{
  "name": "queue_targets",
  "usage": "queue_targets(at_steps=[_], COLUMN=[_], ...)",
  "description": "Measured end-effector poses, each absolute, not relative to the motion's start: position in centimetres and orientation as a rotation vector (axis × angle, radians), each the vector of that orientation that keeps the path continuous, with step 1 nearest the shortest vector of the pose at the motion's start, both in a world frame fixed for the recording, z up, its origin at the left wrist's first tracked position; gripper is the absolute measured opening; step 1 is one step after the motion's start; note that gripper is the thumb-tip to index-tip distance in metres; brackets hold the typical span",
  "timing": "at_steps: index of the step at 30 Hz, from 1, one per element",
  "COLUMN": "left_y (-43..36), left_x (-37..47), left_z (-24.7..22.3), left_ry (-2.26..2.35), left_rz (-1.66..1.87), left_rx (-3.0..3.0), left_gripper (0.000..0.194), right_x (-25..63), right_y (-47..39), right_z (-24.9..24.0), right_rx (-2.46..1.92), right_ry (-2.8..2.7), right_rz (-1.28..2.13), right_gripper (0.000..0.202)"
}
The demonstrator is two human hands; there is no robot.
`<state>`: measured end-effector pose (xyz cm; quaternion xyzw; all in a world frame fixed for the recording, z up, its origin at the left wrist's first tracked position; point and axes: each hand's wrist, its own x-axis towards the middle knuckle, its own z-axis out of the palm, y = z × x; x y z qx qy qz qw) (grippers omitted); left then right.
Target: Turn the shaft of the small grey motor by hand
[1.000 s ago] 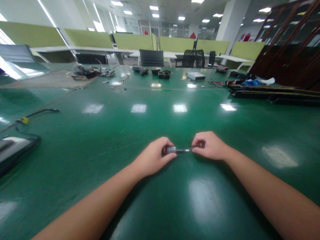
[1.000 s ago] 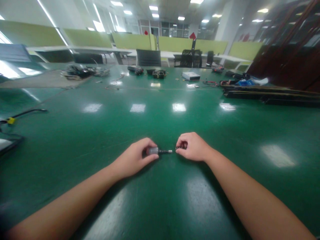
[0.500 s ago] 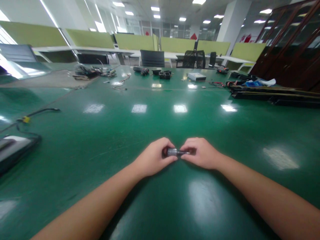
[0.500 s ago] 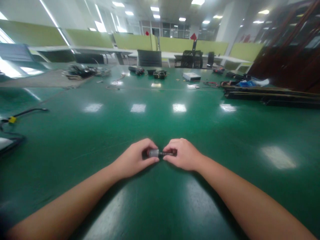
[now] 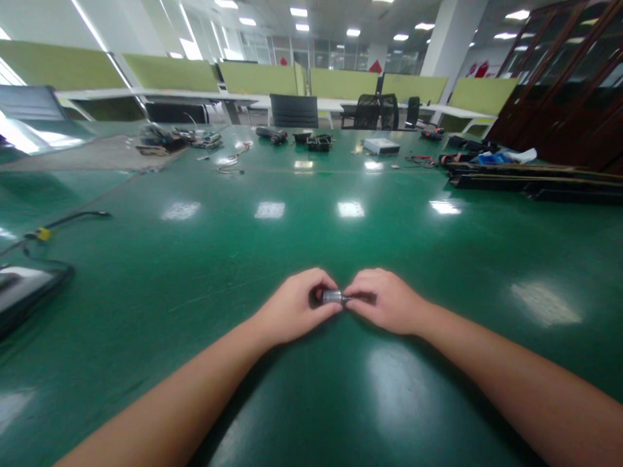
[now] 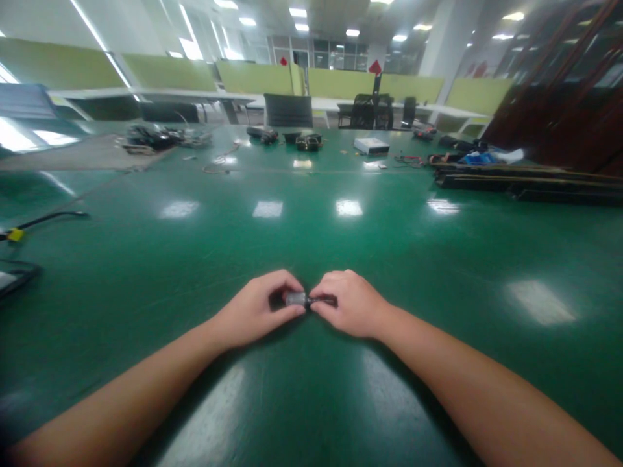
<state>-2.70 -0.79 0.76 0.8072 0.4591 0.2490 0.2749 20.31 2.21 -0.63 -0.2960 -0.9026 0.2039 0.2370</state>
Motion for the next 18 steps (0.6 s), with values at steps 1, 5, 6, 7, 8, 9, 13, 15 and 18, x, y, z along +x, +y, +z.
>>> queue_targets(at_steps=[1,5,6,7,8,9,13,15,18], left_y=[-0.8,-0.89,-0.92,-0.95,-0.97,-0.99,-1.03,-1.02,-0.99], left_x=[-2.7,-2.57,-2.53,-2.49,-2.46,-2.43,-2.43,-2.46,-2.5], left_z=[0.76,0.88,0.91,0.93,0.95,0.96,0.98,0.96,0.9], left_ry=[1.237,1.26,1.267,1.272,1.274,1.276,1.27,1.268,1.279], left_rz=[0.669,0.642,0.635,0.629,0.626,0.624,0.624,0.622,0.618], left_rx=[2.169,2.181,2.181,2.178,2.176,2.175,2.189,2.195,2.192], left_gripper=[0.019,0.022,0.021,0.021,0.02,0.02,0.018,0.019,0.019], right_x=[20.3,20.29,20.27,20.24,20.22,20.19,20.12,20.13,20.17], right_y=[2.2,2.08,2.04,2.0,1.97,1.96,1.98,2.03,2.07], right_z=[-0.63,-0.62,-0.62,-0.62,-0.64,-0.66,-0.74,-0.73,-0.66], right_rx=[-0.81,-0.828,-0.835,-0.844,-0.853,-0.86,-0.855,-0.843,-0.83], right_ry=[-2.476,-2.488,-2.484,-2.477,-2.468,-2.462,-2.453,-2.458,-2.47], right_rz=[0.554,0.525,0.522,0.523,0.527,0.532,0.544,0.554,0.569], right_gripper=[0.013,0.015,0.015,0.015,0.013,0.012,0.01,0.01,0.01])
